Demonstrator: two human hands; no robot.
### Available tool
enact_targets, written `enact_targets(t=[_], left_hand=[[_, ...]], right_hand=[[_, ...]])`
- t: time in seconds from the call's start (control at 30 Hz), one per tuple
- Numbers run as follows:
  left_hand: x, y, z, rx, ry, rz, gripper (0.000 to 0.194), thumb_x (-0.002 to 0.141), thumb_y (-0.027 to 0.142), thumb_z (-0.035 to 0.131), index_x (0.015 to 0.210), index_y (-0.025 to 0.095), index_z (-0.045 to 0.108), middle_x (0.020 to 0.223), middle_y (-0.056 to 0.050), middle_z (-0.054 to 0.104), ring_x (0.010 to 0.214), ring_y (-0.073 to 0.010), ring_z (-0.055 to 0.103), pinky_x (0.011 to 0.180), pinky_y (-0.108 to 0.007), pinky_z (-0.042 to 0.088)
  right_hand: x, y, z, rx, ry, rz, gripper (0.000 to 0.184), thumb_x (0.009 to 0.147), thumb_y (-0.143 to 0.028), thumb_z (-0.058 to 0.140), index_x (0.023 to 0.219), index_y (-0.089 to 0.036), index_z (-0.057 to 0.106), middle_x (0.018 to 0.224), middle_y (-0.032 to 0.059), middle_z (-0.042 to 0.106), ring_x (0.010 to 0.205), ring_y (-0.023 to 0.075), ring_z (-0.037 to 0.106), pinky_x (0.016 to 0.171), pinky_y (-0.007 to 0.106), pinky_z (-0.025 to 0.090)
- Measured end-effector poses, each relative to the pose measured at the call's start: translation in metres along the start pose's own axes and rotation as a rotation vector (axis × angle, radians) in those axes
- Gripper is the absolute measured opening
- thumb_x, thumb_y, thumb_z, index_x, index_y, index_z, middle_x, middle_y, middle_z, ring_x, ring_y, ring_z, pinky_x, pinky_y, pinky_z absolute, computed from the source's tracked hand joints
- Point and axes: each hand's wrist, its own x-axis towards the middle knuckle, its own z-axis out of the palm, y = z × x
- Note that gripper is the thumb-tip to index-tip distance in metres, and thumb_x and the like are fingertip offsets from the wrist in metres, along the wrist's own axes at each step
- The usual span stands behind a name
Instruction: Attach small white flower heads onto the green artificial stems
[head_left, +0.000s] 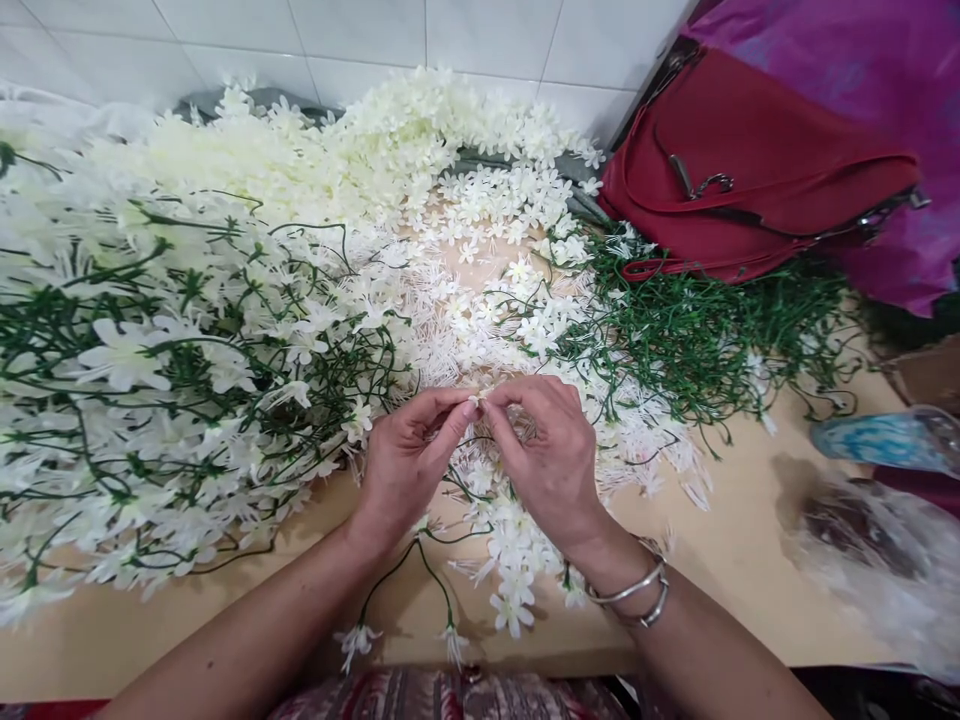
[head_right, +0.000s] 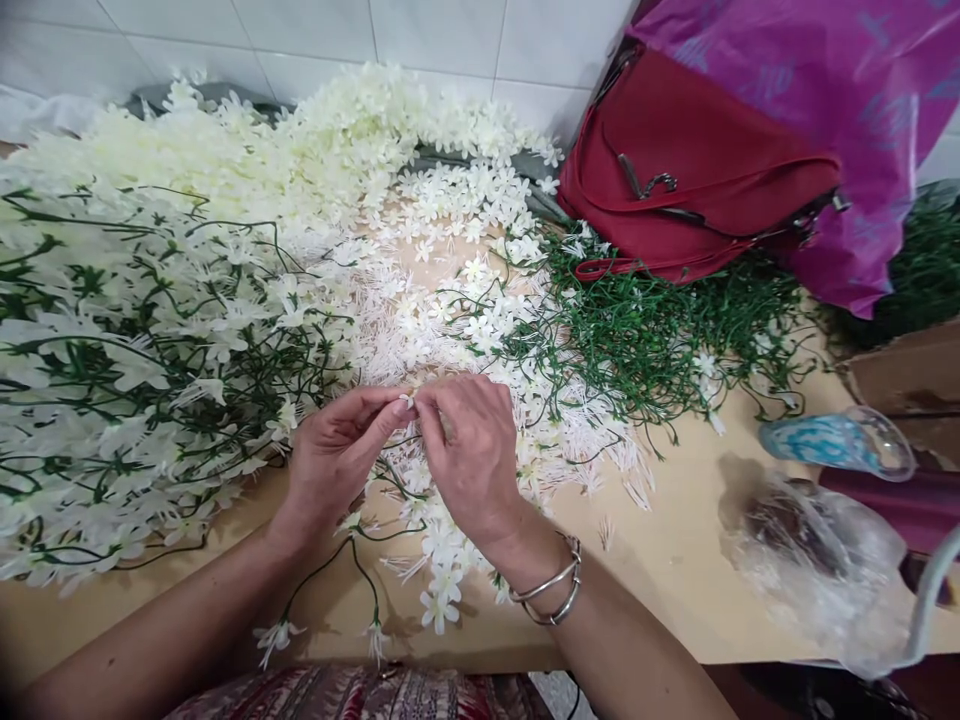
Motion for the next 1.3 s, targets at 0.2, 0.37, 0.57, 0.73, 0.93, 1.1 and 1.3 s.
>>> enact_targets(t=[0.2, 0.37, 0.57, 0.73, 0.93, 1.1, 1.3], left_hand=[[0.001, 0.0, -0.002, 0.004, -0.025, 0.071, 0.011, 0.095, 0.028, 0.075, 0.103, 0.024, 0.081, 0.102, -0.003, 0.079, 0.092, -0.0152, 0.072, 0.088, -0.026, 0.058], [0.002, 0.003, -0.004, 0.028, -0.065, 0.071, 0.013, 0.097, 0.03, 0.073, 0.105, 0.023, 0.08, 0.104, -0.004, 0.08, 0.097, -0.0175, 0.075, 0.096, -0.03, 0.059], [-0.003, 0.007, -0.001, -0.017, -0.09, 0.094, 0.02, 0.101, 0.03, 0.066, 0.12, 0.023, 0.07, 0.125, -0.008, 0.075, 0.109, -0.0211, 0.076, 0.103, -0.037, 0.06], [-0.003, 0.016, -0.003, 0.249, -0.096, 0.297, 0.014, 0.102, 0.02, 0.063, 0.113, 0.022, 0.071, 0.126, -0.008, 0.074, 0.112, -0.0189, 0.073, 0.099, -0.033, 0.06], [0.001, 0.031, -0.005, 0.656, -0.342, 0.599, 0.018, 0.1, 0.019, 0.066, 0.118, 0.021, 0.069, 0.125, -0.009, 0.072, 0.115, -0.0197, 0.07, 0.099, -0.036, 0.059], [-0.003, 0.025, 0.001, 0.893, -0.37, 0.551, 0.029, 0.101, 0.036, 0.066, 0.123, 0.017, 0.064, 0.111, -0.011, 0.073, 0.103, -0.0255, 0.07, 0.089, -0.041, 0.059], [-0.003, 0.015, 0.004, 0.599, -0.273, 0.386, 0.012, 0.099, 0.018, 0.066, 0.109, 0.021, 0.071, 0.1, -0.004, 0.077, 0.086, -0.0169, 0.07, 0.081, -0.031, 0.055]], right_hand=[[0.0, 0.004, -0.002, 0.239, -0.002, 0.307, 0.025, 0.089, -0.017, 0.074, 0.11, -0.026, 0.066, 0.085, -0.0017, 0.073, 0.089, 0.0213, 0.068, 0.089, 0.04, 0.049], [0.003, 0.013, -0.004, 0.278, -0.047, 0.268, 0.014, 0.087, -0.015, 0.075, 0.094, -0.028, 0.075, 0.095, 0.0018, 0.069, 0.102, 0.0236, 0.063, 0.095, 0.043, 0.049], [0.012, 0.026, -0.008, 0.493, 0.023, 0.264, 0.01, 0.089, -0.016, 0.074, 0.086, -0.025, 0.069, 0.111, 0.0044, 0.071, 0.112, 0.0228, 0.066, 0.102, 0.043, 0.05], [0.019, 0.043, -0.014, 0.52, 0.121, 0.333, 0.011, 0.086, -0.02, 0.076, 0.085, -0.023, 0.065, 0.092, 0.0019, 0.072, 0.091, 0.0202, 0.069, 0.092, 0.039, 0.051], [0.022, 0.051, -0.025, 0.349, 0.177, 0.303, 0.012, 0.086, -0.026, 0.077, 0.085, -0.024, 0.065, 0.084, -0.0004, 0.068, 0.081, 0.019, 0.063, 0.082, 0.036, 0.05], [0.022, 0.055, -0.027, 0.351, 0.173, 0.306, 0.014, 0.085, -0.025, 0.078, 0.083, -0.023, 0.063, 0.079, -0.0025, 0.062, 0.076, 0.0169, 0.057, 0.076, 0.033, 0.045], [0.021, 0.053, -0.025, 0.371, 0.138, 0.299, 0.016, 0.086, -0.025, 0.077, 0.083, -0.022, 0.062, 0.08, -0.0029, 0.061, 0.076, 0.0164, 0.056, 0.076, 0.033, 0.044]])
